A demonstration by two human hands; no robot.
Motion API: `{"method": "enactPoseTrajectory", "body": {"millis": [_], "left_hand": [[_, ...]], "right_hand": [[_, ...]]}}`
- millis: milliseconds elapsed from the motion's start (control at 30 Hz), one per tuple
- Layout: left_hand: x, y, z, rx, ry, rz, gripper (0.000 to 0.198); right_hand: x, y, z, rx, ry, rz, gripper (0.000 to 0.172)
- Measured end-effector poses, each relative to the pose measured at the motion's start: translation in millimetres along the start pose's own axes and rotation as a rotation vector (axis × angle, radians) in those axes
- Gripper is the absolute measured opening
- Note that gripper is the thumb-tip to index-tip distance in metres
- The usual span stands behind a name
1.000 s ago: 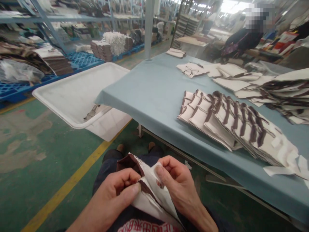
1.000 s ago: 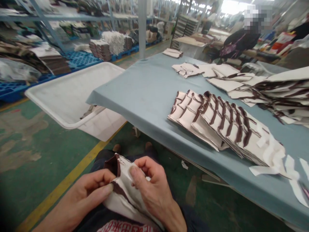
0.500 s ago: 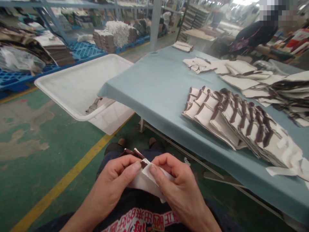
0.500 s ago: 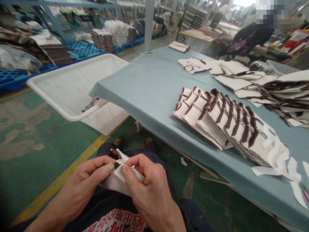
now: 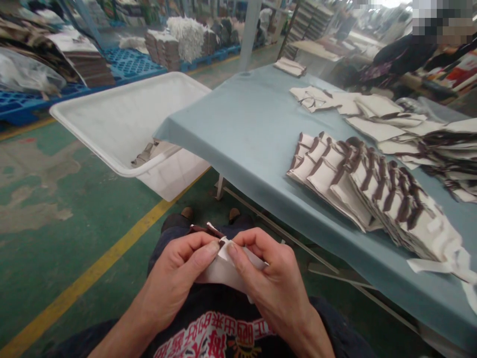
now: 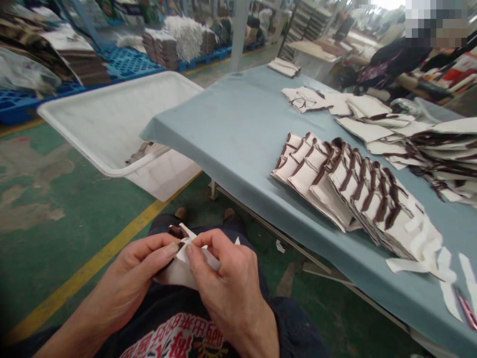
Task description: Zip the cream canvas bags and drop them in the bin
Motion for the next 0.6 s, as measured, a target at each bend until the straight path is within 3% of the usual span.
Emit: {"method": "enactPoseTrajectory", "body": {"millis": [600], "left_hand": [[8.6, 2.1, -7.0, -0.021, -0.077, -0.04, 0.036]], "right_hand": [[2.0, 4.2, 10.1, 0.092, -0.005, -0.049, 0.015]]}}
Point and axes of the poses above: each hand's wrist, its own y-axis towards the middle knuckle, its own z-axis out of the palm, x = y × z, the point moved 9 cm from there along y, towards the middle knuckle, and after that the axes turned 5 degrees about y, right-handed, at the moved point
